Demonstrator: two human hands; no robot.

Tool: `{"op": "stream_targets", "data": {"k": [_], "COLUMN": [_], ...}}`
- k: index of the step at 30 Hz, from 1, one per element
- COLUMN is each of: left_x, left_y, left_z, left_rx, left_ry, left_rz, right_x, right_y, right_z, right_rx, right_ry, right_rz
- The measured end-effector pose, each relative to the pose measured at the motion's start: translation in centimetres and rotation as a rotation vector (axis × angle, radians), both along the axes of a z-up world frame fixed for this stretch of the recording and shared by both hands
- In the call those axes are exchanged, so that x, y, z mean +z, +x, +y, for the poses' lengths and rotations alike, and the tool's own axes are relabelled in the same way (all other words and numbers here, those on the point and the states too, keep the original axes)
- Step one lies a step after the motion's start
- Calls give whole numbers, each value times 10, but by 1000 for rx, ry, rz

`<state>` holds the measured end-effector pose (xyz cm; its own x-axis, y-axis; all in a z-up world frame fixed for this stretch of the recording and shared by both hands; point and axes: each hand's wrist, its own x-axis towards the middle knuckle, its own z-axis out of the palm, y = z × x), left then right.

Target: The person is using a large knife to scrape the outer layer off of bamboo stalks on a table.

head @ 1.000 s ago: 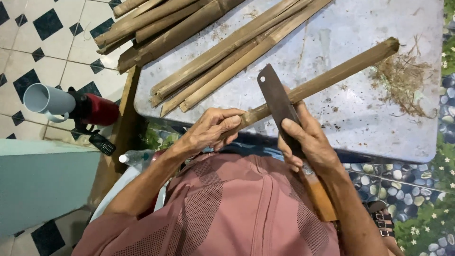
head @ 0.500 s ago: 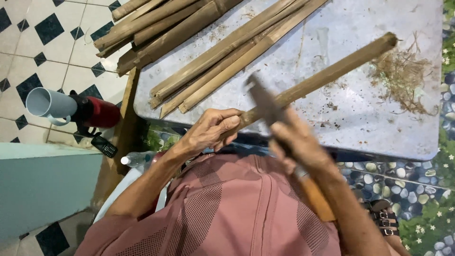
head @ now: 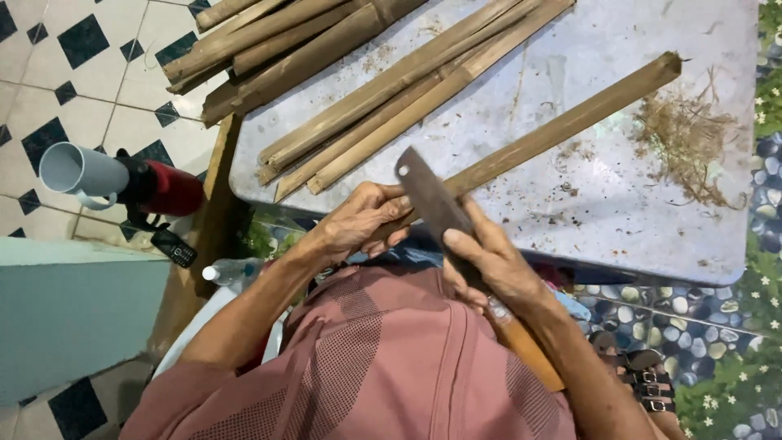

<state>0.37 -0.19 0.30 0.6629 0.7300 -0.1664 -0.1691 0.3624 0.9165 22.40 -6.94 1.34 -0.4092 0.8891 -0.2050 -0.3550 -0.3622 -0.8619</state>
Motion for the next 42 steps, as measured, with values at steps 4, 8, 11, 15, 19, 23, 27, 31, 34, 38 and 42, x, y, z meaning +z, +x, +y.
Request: {"op": "stream_targets", "data": {"k": [4,8,11,15,19,23,27,31,34,38,42], "left_x": [-3,-6,2,13,20,20,29,5,3,-19,4], "left_y": [-16,-24,-28,-38,-33,-34,-26,-22,-10,-6,-7], "left_z": [0,8,11,20,11,9,9,9,6,-1,-7], "left_rx": [-31,-41,-42,-57,-45,-41,4,1,30,116,162], "left_ry": [102,169,180,217,194,189,193,291,559,764,866], "left_rz": [60,152,252,373,378,409,420,442,574,685,724], "right_x": [8,5,11,-2,8,-11,4,4,6,-14,-2], "right_y": [41,71,71,95,93,108,109,88,44,14,43], "right_z": [20,23,22,26,25,31,34,29,19,6,23], "right_rx": [-118,-314,-339,-356,-378,-419,-423,-414,-230,-20,-102], "right_ry": [49,138,151,149,185,150,160,119,31,-92,-21], "right_rz": [-89,3,27,-31,17,-10,-54,-4,-13,-83,-116]}}
